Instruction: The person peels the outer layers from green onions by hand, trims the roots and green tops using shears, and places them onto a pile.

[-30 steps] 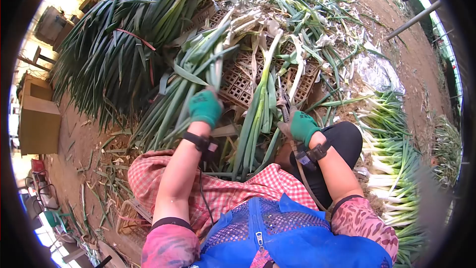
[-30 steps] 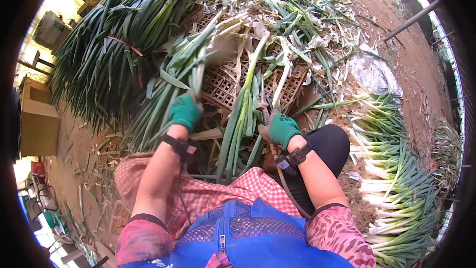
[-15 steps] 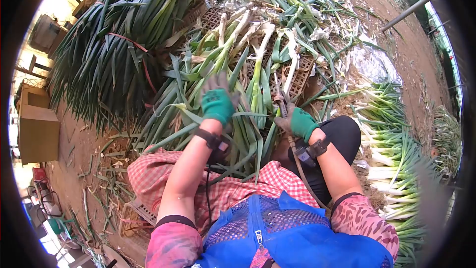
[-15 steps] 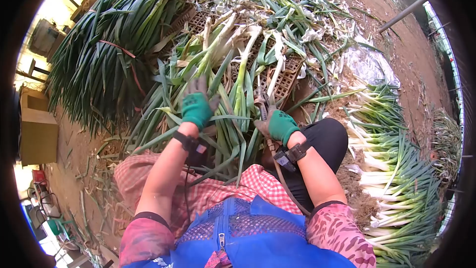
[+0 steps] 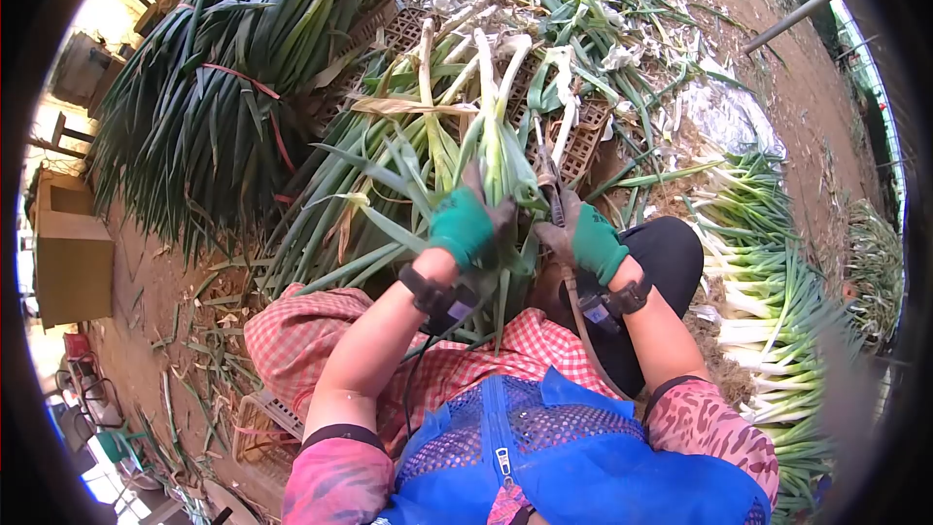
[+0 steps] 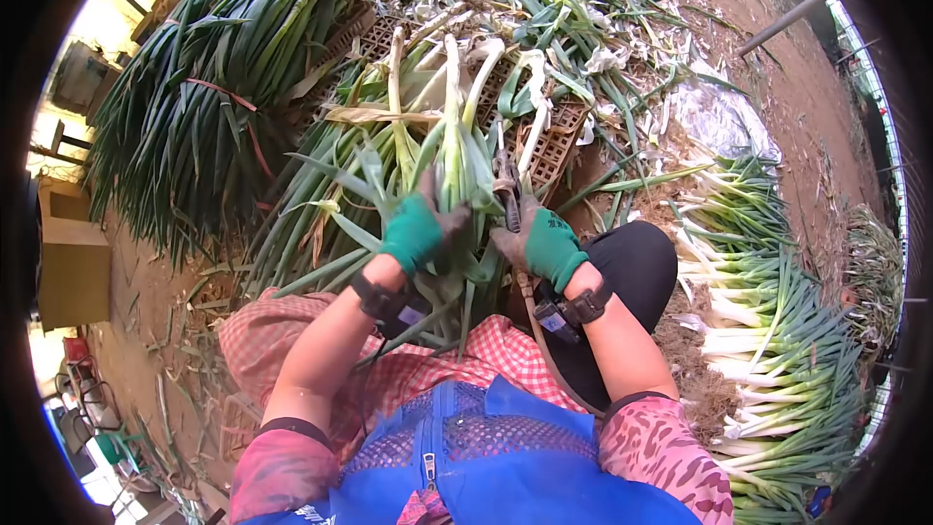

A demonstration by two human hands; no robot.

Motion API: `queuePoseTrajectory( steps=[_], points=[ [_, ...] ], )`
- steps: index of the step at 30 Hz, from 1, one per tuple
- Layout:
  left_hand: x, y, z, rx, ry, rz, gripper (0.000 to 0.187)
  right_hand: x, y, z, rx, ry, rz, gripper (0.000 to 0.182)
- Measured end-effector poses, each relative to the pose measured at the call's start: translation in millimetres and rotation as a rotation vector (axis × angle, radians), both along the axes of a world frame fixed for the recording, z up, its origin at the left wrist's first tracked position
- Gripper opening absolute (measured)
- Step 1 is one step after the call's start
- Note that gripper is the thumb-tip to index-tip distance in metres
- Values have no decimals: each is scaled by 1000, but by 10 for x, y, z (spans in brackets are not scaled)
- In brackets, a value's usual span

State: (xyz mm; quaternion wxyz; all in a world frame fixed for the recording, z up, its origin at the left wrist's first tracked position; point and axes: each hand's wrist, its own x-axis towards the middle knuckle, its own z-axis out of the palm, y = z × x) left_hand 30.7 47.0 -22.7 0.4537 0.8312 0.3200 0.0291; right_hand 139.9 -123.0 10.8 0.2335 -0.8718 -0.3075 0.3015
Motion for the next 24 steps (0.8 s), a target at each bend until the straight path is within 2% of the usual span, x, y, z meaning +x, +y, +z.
queuePoseTrajectory(
  steps=[1, 3, 6, 9, 10, 12, 13, 17, 19, 21, 23, 24],
  points=[
    [-66, -157, -102, 12, 24, -27, 83, -57, -50, 62, 48, -12, 37, 59],
    [-138, -345, -240, -6, 226, -81, 81, -212, -185, 137, -24, 7, 99, 57],
    [-218, -451, -527, 20, 110, -111, 84, -389, -373, 176, -194, 66, 182, 58],
    [-233, -491, -649, 78, -19, -71, 85, -466, -403, 187, -126, 44, 209, 63],
    [-234, -485, -607, 47, 48, -82, 86, -452, -365, 156, -143, 50, 209, 64],
    [-224, -463, -506, -14, 181, -100, 87, -384, -259, 93, -70, 17, 223, 63],
    [-226, -470, -509, -16, 169, -90, 88, -342, -182, 91, -35, 2, 231, 63],
    [-220, -478, -465, -69, 209, -84, 93, 16, 249, 102, -250, -31, 199, 58],
    [-220, -462, -472, -80, 219, -84, 96, 236, 491, -81, -264, -144, 243, 57],
    [-238, -494, -526, -54, 174, -74, 95, 484, 749, -316, -265, -123, 201, 47],
    [-246, -509, -524, -42, 153, -79, 95, 605, 1005, -159, -287, -167, 260, 45],
    [-247, -512, -523, -36, 143, -82, 95, 732, 1125, -266, -301, -184, 255, 45]
  ],
)
